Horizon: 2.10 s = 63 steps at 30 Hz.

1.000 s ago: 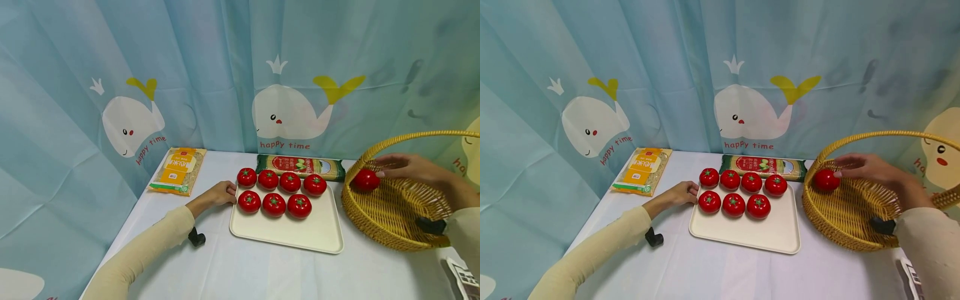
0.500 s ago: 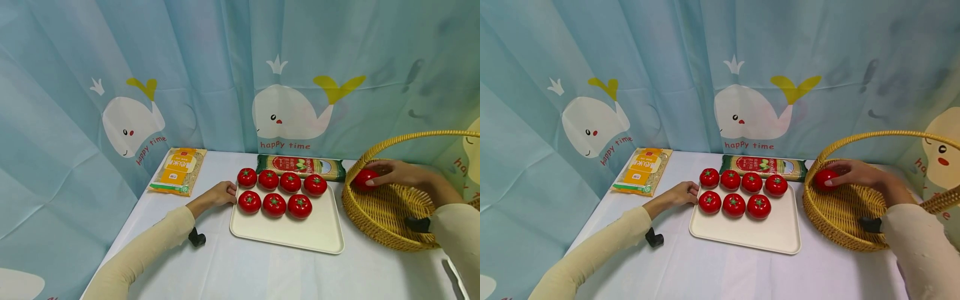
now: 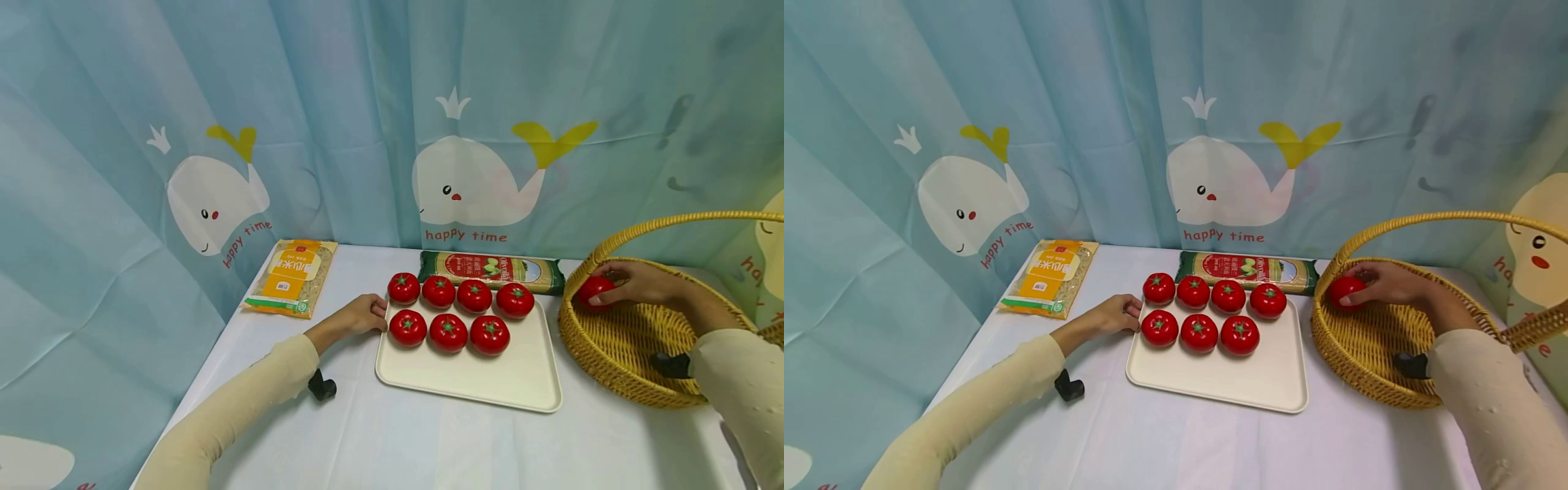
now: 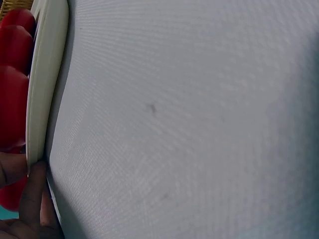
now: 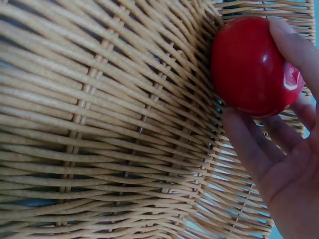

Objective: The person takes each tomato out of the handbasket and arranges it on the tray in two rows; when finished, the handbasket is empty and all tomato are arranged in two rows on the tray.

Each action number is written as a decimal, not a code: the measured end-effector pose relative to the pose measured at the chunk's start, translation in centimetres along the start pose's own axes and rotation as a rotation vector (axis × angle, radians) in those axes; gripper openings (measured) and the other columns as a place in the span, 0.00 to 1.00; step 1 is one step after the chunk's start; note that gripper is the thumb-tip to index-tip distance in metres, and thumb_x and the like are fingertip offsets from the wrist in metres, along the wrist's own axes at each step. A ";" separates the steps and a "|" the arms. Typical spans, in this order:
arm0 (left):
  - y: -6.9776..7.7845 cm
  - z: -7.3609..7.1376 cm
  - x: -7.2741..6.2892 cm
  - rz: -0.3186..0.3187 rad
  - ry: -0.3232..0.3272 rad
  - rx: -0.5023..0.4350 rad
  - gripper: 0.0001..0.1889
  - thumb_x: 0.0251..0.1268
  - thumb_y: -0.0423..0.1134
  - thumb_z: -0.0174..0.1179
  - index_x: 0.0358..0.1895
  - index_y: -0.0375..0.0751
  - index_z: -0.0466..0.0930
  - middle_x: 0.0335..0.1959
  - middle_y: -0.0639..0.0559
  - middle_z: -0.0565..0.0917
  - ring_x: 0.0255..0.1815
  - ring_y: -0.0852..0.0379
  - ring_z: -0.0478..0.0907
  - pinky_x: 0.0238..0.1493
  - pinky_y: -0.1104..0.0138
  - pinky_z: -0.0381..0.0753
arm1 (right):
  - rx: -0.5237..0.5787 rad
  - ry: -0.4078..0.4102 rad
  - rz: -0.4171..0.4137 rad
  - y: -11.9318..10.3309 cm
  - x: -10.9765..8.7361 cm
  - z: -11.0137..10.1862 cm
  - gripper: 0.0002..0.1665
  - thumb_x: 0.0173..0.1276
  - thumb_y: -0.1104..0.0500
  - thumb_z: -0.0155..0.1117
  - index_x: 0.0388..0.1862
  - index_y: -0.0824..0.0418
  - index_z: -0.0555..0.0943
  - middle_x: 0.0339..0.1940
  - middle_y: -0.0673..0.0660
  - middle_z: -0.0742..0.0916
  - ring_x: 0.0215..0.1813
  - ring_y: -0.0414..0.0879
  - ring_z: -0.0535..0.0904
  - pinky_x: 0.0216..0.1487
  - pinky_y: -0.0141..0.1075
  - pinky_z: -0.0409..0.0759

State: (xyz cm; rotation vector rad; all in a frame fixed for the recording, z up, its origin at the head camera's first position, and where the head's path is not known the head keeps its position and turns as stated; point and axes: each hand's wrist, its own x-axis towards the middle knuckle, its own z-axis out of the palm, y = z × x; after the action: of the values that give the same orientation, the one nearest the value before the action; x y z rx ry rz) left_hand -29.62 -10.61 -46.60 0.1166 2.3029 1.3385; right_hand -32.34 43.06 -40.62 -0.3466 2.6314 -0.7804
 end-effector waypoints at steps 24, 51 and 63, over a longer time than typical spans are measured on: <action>0.2 0.1 -0.1 -0.014 0.009 -0.018 0.24 0.54 0.22 0.65 0.56 0.30 0.73 0.39 0.47 0.78 0.37 0.57 0.77 0.43 0.68 0.86 | 0.056 -0.048 -0.013 -0.3 -1.3 0.3 0.37 0.69 0.53 0.67 0.69 0.71 0.67 0.59 0.69 0.79 0.51 0.48 0.78 0.44 0.33 0.84; 0.0 0.0 -0.2 0.013 0.001 0.003 0.24 0.54 0.23 0.65 0.56 0.29 0.73 0.40 0.45 0.80 0.37 0.57 0.78 0.42 0.68 0.86 | 0.102 0.043 -0.023 -1.7 -5.4 -0.1 0.40 0.70 0.55 0.65 0.72 0.71 0.61 0.53 0.64 0.82 0.44 0.38 0.81 0.42 0.35 0.84; 0.0 0.1 -0.2 0.014 0.006 -0.012 0.24 0.53 0.22 0.65 0.56 0.28 0.72 0.38 0.46 0.78 0.36 0.57 0.77 0.41 0.68 0.86 | 0.137 0.116 -0.034 -2.6 -7.0 -0.3 0.30 0.67 0.57 0.68 0.63 0.60 0.66 0.48 0.52 0.83 0.44 0.38 0.82 0.41 0.37 0.84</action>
State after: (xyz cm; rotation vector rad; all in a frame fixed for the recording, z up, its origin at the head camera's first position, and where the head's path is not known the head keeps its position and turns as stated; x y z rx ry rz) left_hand -29.37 -10.61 -46.52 0.1250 2.3025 1.3605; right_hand -25.89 43.42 -36.95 -0.3171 2.6660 -1.0151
